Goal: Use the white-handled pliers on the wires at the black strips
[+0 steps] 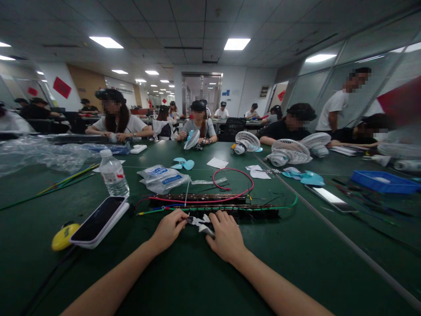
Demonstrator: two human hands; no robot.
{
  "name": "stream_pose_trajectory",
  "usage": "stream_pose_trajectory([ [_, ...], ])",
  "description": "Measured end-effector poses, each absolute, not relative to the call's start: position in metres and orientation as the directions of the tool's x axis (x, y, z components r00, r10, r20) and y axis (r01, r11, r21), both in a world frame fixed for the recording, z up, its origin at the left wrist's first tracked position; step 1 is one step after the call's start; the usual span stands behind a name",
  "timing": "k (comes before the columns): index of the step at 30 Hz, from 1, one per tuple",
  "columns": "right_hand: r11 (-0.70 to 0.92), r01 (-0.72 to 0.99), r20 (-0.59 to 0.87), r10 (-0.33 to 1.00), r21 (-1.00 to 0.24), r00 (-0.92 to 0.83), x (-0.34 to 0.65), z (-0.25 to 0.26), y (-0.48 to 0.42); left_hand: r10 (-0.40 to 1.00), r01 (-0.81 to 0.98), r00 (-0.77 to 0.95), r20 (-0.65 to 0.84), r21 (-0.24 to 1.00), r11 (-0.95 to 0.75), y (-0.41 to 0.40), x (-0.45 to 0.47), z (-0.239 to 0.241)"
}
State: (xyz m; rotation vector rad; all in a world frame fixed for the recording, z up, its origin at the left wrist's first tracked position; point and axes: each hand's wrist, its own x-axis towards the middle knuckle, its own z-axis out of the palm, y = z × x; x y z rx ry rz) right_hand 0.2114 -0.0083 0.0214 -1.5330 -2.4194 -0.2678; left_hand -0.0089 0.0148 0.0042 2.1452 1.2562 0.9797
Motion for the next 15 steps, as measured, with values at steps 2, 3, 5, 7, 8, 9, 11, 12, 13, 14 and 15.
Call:
stream_pose_trajectory([
  [2, 0.423, 0.906, 0.314, 0.858, 0.015, -0.406, 0.2112, 0.0214, -0.0082, 0.882, 0.553, 0.327, 0.341, 0.688, -0.471, 0.0150, -0.0090, 0.0037],
  [3, 0.422, 0.907, 0.312, 0.859, 0.016, -0.405, 0.2111, 0.0214, -0.0083, 0.882, 0.554, 0.325, 0.341, 0.688, -0.470, 0.0151, -0.0092, 0.0033],
  [5, 0.419, 0.908, 0.309, 0.861, 0.018, -0.404, 0.2107, 0.0214, -0.0085, 0.883, 0.554, 0.320, 0.343, 0.688, -0.468, 0.0155, -0.0095, 0.0026],
  [7, 0.419, 0.908, 0.309, 0.861, 0.018, -0.403, 0.2105, 0.0212, -0.0087, 0.885, 0.560, 0.317, 0.342, 0.685, -0.466, 0.0159, -0.0099, 0.0022],
  [8, 0.419, 0.908, 0.309, 0.861, 0.019, -0.404, 0.2104, 0.0210, -0.0087, 0.886, 0.565, 0.317, 0.339, 0.683, -0.464, 0.0160, -0.0100, 0.0021],
  [9, 0.420, 0.907, 0.309, 0.861, 0.018, -0.405, 0.2105, 0.0208, -0.0086, 0.886, 0.570, 0.318, 0.337, 0.680, -0.462, 0.0161, -0.0101, 0.0021],
  [11, 0.422, 0.906, 0.305, 0.861, 0.016, -0.406, 0.2107, 0.0204, -0.0083, 0.885, 0.576, 0.321, 0.336, 0.673, -0.464, 0.0160, -0.0101, 0.0025],
  [12, 0.425, 0.905, 0.303, 0.861, 0.014, -0.408, 0.2109, 0.0203, -0.0081, 0.884, 0.577, 0.322, 0.338, 0.670, -0.466, 0.0157, -0.0101, 0.0029],
  [13, 0.427, 0.904, 0.303, 0.860, 0.013, -0.411, 0.2110, 0.0203, -0.0079, 0.883, 0.577, 0.323, 0.340, 0.669, -0.469, 0.0155, -0.0100, 0.0033],
  [14, 0.429, 0.903, 0.305, 0.859, 0.013, -0.412, 0.2110, 0.0204, -0.0077, 0.882, 0.576, 0.325, 0.341, 0.668, -0.471, 0.0151, -0.0099, 0.0037],
  [15, 0.430, 0.903, 0.308, 0.857, 0.015, -0.413, 0.2110, 0.0206, -0.0076, 0.881, 0.575, 0.326, 0.342, 0.668, -0.472, 0.0149, -0.0099, 0.0042],
])
